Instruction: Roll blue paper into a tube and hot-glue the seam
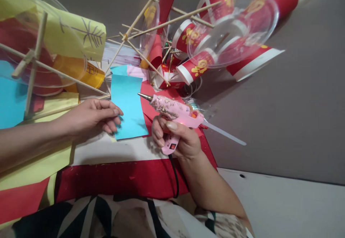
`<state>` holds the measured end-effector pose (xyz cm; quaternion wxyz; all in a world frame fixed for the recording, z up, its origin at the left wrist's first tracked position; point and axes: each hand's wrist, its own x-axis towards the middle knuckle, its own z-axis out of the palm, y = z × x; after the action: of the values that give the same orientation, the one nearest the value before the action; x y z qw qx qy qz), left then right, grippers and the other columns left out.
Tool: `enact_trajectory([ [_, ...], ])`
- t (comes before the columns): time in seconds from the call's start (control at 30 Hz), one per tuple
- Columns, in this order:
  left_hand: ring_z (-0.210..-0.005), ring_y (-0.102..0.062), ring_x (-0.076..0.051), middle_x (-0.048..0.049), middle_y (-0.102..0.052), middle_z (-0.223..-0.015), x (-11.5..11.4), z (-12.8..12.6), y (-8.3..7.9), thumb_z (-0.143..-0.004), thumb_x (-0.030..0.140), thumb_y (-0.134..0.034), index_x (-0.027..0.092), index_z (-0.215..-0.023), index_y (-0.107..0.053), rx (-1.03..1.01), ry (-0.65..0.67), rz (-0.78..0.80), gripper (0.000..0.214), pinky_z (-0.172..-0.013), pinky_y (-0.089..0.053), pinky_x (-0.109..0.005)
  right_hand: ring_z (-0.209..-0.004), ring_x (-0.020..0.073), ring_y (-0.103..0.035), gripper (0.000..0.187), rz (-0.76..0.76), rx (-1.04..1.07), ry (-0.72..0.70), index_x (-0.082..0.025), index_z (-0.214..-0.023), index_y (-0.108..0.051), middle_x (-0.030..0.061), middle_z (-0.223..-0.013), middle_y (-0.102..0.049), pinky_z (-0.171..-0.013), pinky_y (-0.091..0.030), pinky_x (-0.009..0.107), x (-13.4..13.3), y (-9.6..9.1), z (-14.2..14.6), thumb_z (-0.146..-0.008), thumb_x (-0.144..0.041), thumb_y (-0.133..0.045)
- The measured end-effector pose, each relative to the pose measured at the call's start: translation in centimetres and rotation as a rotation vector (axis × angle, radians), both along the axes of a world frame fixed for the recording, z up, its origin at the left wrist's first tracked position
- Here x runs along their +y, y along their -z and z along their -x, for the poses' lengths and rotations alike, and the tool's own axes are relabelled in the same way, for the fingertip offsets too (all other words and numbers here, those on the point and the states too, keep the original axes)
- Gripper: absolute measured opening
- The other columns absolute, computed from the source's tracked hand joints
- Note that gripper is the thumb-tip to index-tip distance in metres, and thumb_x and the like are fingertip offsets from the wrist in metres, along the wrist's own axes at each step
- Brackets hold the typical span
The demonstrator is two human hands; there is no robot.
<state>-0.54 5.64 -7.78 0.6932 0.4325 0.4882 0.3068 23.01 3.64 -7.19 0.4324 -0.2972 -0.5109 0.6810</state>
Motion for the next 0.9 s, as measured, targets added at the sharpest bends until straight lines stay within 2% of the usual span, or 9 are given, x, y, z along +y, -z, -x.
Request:
enact_trajectory([
  [0.13, -0.054, -0.066, -0.011, -0.0043, -0.071, -0.071, 0.5, 0.5, 0.4, -0.084, 0.024, -0.068, 0.013, -0.081, -0.067, 0.01, -0.029, -0.011, 0.011, -0.051, -0.053, -0.021, -0.039, 0.0066, -0.027, 0.034, -0.033, 0.004, -0.048, -0.023, -0.064, -0.039, -0.0069, -0.057, -0.036, -0.033, -0.026, 0.018, 0.1, 0.0, -0.1, -0.082, -0.041, -0.062],
  [0.23, -0.057, -0.064, -0.011, -0.0045, -0.07, -0.074, 0.6, 0.9, 0.5, -0.085, 0.026, -0.065, 0.014, -0.083, -0.067, 0.123, 0.088, -0.126, 0.012, -0.057, -0.053, -0.024, -0.039, 0.0059, -0.03, 0.035, -0.026, 0.036, -0.091, -0.022, -0.064, -0.038, -0.0067, -0.057, -0.036, -0.033, -0.026, 0.018, 0.2, -0.1, -0.1, -0.083, -0.04, -0.061],
  [0.33, -0.066, -0.063, -0.015, -0.0047, -0.07, -0.077, 0.1, 1.5, 0.6, -0.083, 0.03, -0.065, 0.016, -0.091, -0.07, 0.418, 0.296, -0.445, 0.017, -0.063, -0.049, -0.027, -0.038, 0.0057, -0.032, 0.035, -0.014, 0.037, -0.126, -0.022, -0.063, -0.038, -0.0063, -0.057, -0.037, -0.033, -0.027, 0.019, 0.2, -0.2, -0.2, -0.084, -0.041, -0.059],
  [0.4, -0.079, -0.065, -0.019, -0.006, -0.072, -0.088, -0.4, 1.9, 0.8, -0.081, 0.031, -0.066, 0.019, -0.103, -0.071, 0.61, 0.434, -0.704, 0.026, -0.069, -0.048, -0.029, -0.038, 0.0063, -0.033, 0.033, -0.011, 0.033, -0.119, -0.022, -0.063, -0.041, -0.0061, -0.056, -0.038, -0.033, -0.027, 0.02, 0.2, -0.3, -0.2, -0.084, -0.041, -0.059],
  [0.53, -0.103, -0.061, -0.025, -0.0088, -0.071, -0.111, -1.6, 2.3, 1.5, -0.083, 0.029, -0.064, 0.023, -0.112, -0.069, 0.778, 0.636, -1.075, 0.03, -0.081, -0.047, -0.033, -0.037, 0.007, -0.035, 0.025, -0.039, 0.049, -0.068, -0.022, -0.066, -0.046, -0.0056, -0.055, -0.039, -0.033, -0.028, 0.02, 0.1, -0.4, -0.1, -0.082, -0.035, -0.06],
  [0.6, -0.103, -0.06, -0.026, -0.0107, -0.071, -0.107, -1.8, 2.1, 1.9, -0.086, 0.027, -0.061, 0.02, -0.109, -0.069, 0.864, 0.675, -1.202, 0.025, -0.08, -0.047, -0.034, -0.037, 0.0064, -0.036, 0.025, -0.032, 0.034, -0.067, -0.022, -0.066, -0.046, -0.0054, -0.055, -0.04, -0.034, -0.03, 0.02, 0.0, -0.4, -0.1, -0.082, -0.036, -0.061],
  [0.73, -0.088, -0.059, -0.025, -0.0106, -0.071, -0.086, -1.5, 1.4, 2.8, -0.093, 0.015, -0.049, 0.016, -0.094, -0.07, 1.041, 0.71, -1.446, 0.022, -0.071, -0.044, -0.034, -0.037, 0.0063, -0.039, 0.027, 0.013, 0.04, -0.075, -0.021, -0.067, -0.048, -0.0055, -0.055, -0.043, -0.035, -0.032, 0.02, 0.0, -0.5, -0.1, -0.079, -0.038, -0.066],
  [0.83, -0.081, -0.059, -0.023, -0.0085, -0.071, -0.08, -1.2, 1.2, 2.8, -0.092, 0.012, -0.046, 0.016, -0.085, -0.071, 0.976, 0.684, -1.467, 0.026, -0.066, -0.042, -0.033, -0.037, 0.0075, -0.043, 0.028, 0.025, 0.047, -0.076, -0.02, -0.066, -0.049, -0.0047, -0.054, -0.047, -0.035, -0.035, 0.02, -0.1, -0.6, -0.2, -0.076, -0.038, -0.069],
  [0.9, -0.079, -0.06, -0.02, -0.006, -0.071, -0.079, -1.4, 1.2, 2.0, -0.092, 0.016, -0.049, 0.016, -0.082, -0.072, 0.794, 0.586, -1.318, 0.025, -0.066, -0.042, -0.03, -0.038, 0.0082, -0.045, 0.025, 0.012, 0.042, -0.06, -0.02, -0.067, -0.052, -0.0036, -0.055, -0.05, -0.035, -0.036, 0.021, -0.2, -0.5, -0.3, -0.076, -0.036, -0.069],
])
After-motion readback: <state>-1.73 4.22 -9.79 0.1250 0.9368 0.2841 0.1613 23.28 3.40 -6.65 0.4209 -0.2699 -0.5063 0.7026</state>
